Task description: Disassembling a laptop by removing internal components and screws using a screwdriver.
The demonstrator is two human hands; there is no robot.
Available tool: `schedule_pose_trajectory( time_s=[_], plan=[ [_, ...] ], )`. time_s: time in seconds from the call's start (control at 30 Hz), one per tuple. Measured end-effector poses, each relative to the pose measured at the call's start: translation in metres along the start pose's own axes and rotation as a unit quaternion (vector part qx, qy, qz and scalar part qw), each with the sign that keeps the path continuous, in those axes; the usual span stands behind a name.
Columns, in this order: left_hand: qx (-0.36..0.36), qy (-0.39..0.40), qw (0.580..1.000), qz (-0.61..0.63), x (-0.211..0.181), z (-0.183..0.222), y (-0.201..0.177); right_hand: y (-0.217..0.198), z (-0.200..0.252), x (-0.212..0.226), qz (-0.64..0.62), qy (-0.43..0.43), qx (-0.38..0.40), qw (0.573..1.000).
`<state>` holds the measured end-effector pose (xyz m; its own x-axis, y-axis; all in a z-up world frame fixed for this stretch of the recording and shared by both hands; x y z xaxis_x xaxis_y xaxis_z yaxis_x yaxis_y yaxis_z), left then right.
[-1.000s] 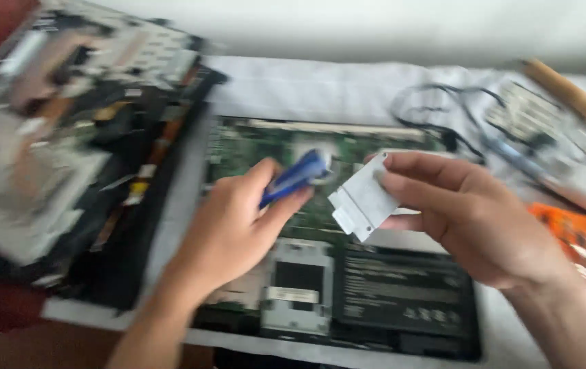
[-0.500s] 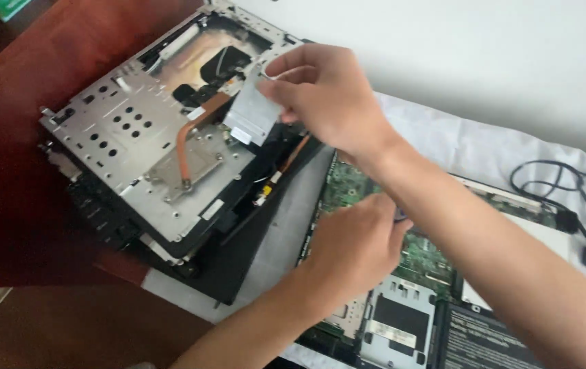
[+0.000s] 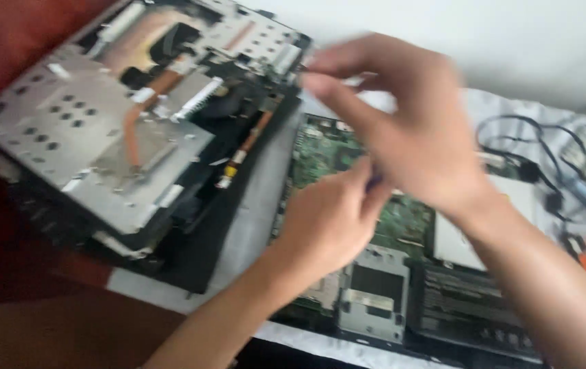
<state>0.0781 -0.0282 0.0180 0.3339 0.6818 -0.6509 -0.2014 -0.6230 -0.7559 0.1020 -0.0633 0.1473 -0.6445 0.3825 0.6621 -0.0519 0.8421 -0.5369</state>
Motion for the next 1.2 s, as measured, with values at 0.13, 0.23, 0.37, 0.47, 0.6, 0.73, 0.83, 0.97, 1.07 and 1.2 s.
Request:
schedule_pose_trajectory(
  time_s=[0.13,0.23,0.37,0.47,0.6,0.73,0.83,0.97,1.07,1.2],
  plan=[
    [0.169,-0.139,0.961,0.168,-0.004,0.013,0.011,-0.061,0.078,-0.039,-0.039,0.071,-0.079,0.994],
    [0.136,0.034,0.92,0.367,-0.026,0.013,0.016,-0.078,0.126,-0.072,-0.147,0.155,-0.105,0.971],
    [0.179,0.145,0.914,0.334,-0.054,0.023,0.016,-0.067,0.148,-0.078,-0.233,0.128,-0.002,0.964],
    [0.169,0.183,0.925,0.288,-0.054,0.019,0.025,-0.057,0.15,-0.074,-0.274,0.083,0.02,0.958],
    [0.155,0.184,0.932,0.27,-0.054,0.017,0.027,-0.053,0.157,-0.074,-0.301,0.077,-0.014,0.95],
    [0.171,0.19,0.925,0.283,-0.052,0.017,0.038,-0.054,0.165,-0.077,-0.295,0.066,-0.005,0.953],
    [0.175,0.179,0.938,0.238,-0.052,0.019,0.038,-0.058,0.169,-0.081,-0.285,0.08,-0.015,0.955],
    [0.182,0.186,0.94,0.22,-0.055,0.017,0.039,-0.061,0.167,-0.081,-0.283,0.067,0.004,0.957],
    [0.18,0.226,0.942,0.17,-0.06,0.021,0.043,-0.065,0.164,-0.078,-0.252,0.047,-0.001,0.967],
    [0.154,0.29,0.94,0.095,-0.067,0.024,0.036,-0.068,0.162,-0.063,-0.239,0.006,-0.029,0.971]
  ],
)
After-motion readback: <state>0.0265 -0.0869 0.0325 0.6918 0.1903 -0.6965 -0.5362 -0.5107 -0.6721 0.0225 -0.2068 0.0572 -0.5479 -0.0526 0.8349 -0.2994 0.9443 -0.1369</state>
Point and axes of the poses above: each hand's wrist, its own z-axis away from the middle knuckle, its own y-axis out of the palm, x = y × z, the point moved 9 cm from there along -z, towards the middle knuckle, and after that the axes turned 8 degrees about -z, right-handed, at the moved point
